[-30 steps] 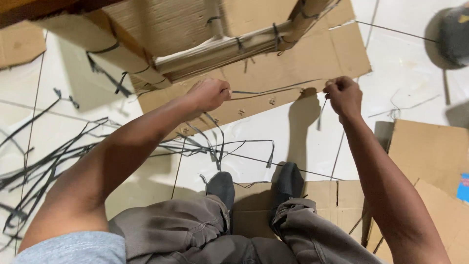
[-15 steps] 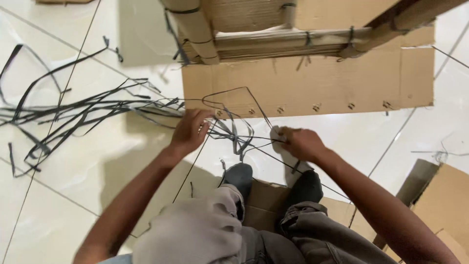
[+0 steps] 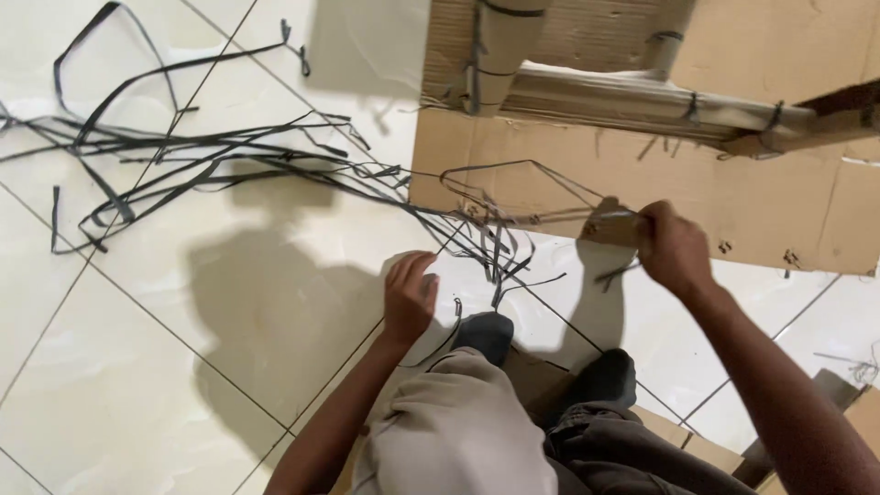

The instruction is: Packaging a wooden chair leg with cardboard and plastic ties for protection

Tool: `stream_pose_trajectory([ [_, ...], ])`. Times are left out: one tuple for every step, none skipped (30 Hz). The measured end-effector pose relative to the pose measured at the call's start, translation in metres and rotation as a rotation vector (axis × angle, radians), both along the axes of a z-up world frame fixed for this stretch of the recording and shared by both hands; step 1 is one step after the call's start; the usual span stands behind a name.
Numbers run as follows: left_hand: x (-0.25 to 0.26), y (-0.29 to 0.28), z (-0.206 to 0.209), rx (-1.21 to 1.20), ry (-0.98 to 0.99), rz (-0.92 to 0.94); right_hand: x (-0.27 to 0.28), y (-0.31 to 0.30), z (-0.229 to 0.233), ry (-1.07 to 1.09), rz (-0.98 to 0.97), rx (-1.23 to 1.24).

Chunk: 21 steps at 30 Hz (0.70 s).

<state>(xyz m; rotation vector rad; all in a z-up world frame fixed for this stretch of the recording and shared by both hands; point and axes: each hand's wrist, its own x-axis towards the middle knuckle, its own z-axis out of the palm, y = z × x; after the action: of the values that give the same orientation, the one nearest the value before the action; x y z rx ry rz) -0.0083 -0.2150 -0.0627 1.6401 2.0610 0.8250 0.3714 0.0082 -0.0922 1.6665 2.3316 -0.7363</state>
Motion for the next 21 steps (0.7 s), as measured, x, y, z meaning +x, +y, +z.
stream_pose_trajectory([
  [0.005,0.006,0.005,0.061,-0.009,-0.003,-0.006,0.009,0.014,0.084,0.031,0.083],
  [0.01,0.013,0.01,0.123,-0.015,-0.011,-0.011,0.017,0.027,0.171,0.057,0.166],
  [0.012,0.017,0.004,0.125,-0.014,0.001,-0.017,0.024,0.036,0.172,0.069,0.167],
  [0.014,0.022,-0.002,0.084,0.0,-0.021,-0.023,0.03,0.046,0.226,0.075,0.165],
  [0.017,0.026,-0.008,0.043,0.013,-0.043,-0.027,0.036,0.055,0.28,0.081,0.162],
  [0.023,0.033,-0.009,0.045,0.012,-0.038,-0.034,0.039,0.064,0.279,0.086,0.164],
  [0.029,0.039,-0.009,0.037,0.058,-0.024,-0.041,0.043,0.073,0.318,0.069,0.114],
  [0.035,0.047,-0.009,0.027,0.103,-0.011,-0.047,0.046,0.081,0.357,0.049,0.063],
  [0.038,0.052,-0.005,0.028,0.101,-0.009,-0.052,0.046,0.087,0.356,0.052,0.064],
  [0.042,0.057,-0.002,-0.039,0.029,0.046,-0.058,0.045,0.092,0.316,0.019,0.042],
  [0.046,0.063,0.001,-0.107,-0.043,0.1,-0.062,0.045,0.097,0.275,-0.013,0.02],
  [0.048,0.068,-0.002,-0.107,-0.045,0.096,-0.059,0.043,0.091,0.273,-0.016,0.021],
  [0.05,0.073,-0.006,-0.201,-0.094,0.203,-0.056,0.041,0.084,0.304,0.023,0.053],
  [0.051,0.077,-0.01,-0.296,-0.141,0.311,-0.053,0.038,0.077,0.338,0.063,0.085],
  [0.049,0.082,-0.013,-0.296,-0.141,0.31,-0.051,0.034,0.07,0.338,0.061,0.085],
  [0.048,0.086,-0.017,-0.448,-0.177,0.328,-0.048,0.031,0.063,0.301,0.05,0.05],
  [0.046,0.091,-0.02,-0.6,-0.214,0.344,-0.046,0.028,0.057,0.264,0.039,0.015],
  [0.047,0.092,-0.016,-0.599,-0.214,0.345,-0.046,0.024,0.055,0.265,0.04,0.015],
  [0.048,0.093,-0.011,-0.603,-0.258,0.393,-0.045,0.019,0.054,0.212,0.018,-0.011],
  [0.049,0.095,-0.007,-0.606,-0.303,0.44,-0.043,0.015,0.053,0.159,-0.004,-0.036],
  [0.052,0.089,-0.013,-0.606,-0.303,0.44,-0.039,0.015,0.048,0.159,-0.004,-0.036],
])
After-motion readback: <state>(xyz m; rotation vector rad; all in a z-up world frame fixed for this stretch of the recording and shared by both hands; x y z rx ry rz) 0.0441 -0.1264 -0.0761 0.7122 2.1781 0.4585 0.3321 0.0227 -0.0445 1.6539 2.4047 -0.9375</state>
